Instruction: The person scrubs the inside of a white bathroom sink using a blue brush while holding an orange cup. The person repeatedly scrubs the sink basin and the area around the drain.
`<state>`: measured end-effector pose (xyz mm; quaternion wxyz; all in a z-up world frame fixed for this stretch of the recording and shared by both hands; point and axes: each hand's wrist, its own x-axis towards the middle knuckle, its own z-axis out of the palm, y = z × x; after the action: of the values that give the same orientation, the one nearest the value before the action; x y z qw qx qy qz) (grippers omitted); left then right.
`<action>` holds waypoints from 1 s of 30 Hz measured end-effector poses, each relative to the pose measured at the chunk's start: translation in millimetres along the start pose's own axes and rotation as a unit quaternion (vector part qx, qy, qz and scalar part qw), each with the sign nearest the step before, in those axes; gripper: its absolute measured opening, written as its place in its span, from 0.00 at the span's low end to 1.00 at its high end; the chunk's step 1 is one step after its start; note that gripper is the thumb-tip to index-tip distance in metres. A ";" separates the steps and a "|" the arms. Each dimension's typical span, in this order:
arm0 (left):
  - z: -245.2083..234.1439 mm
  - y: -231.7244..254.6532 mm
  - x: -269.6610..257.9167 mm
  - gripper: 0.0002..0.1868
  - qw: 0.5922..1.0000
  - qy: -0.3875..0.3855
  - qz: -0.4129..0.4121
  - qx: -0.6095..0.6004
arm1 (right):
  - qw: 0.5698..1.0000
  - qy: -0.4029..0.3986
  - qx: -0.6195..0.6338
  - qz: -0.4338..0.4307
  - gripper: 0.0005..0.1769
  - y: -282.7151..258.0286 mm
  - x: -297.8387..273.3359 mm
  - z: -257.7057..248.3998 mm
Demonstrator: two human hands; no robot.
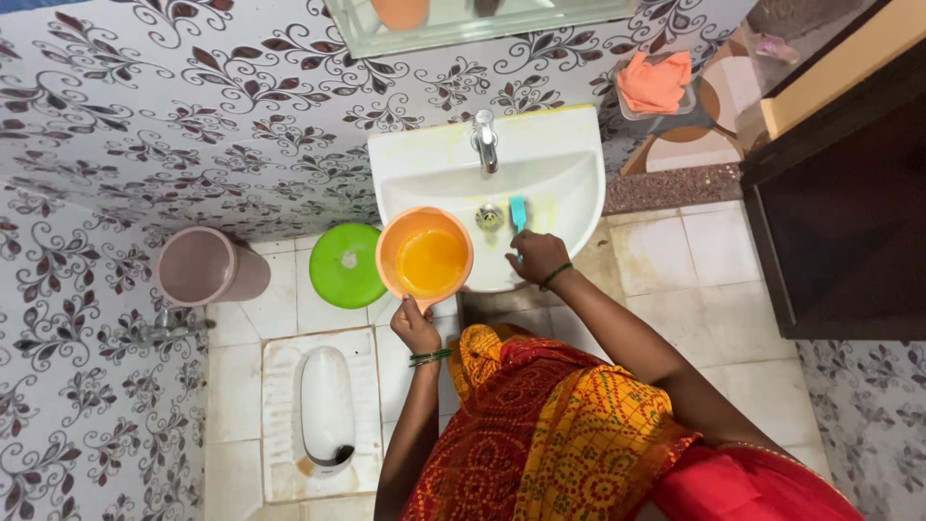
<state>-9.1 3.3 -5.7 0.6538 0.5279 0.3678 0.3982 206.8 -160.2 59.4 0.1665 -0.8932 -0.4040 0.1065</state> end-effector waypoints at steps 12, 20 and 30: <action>12.0 10.6 -7.0 0.30 0.998 0.056 0.011 0.011 | 0.997 -0.032 0.072 -0.014 0.16 -10.9 6.9 20.4; 16.1 13.3 -13.6 0.28 0.997 0.072 0.003 -0.010 | 0.983 -0.053 0.169 -0.054 0.16 8.5 -27.7 13.3; 18.6 15.1 -16.3 0.29 0.997 0.081 0.017 0.004 | 0.995 0.023 0.094 -0.038 0.16 4.2 23.3 41.0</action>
<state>-1.1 -17.0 13.3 0.6130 0.5029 0.4121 0.4489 211.6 -136.5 18.8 0.2631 -0.8598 -0.4218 0.1170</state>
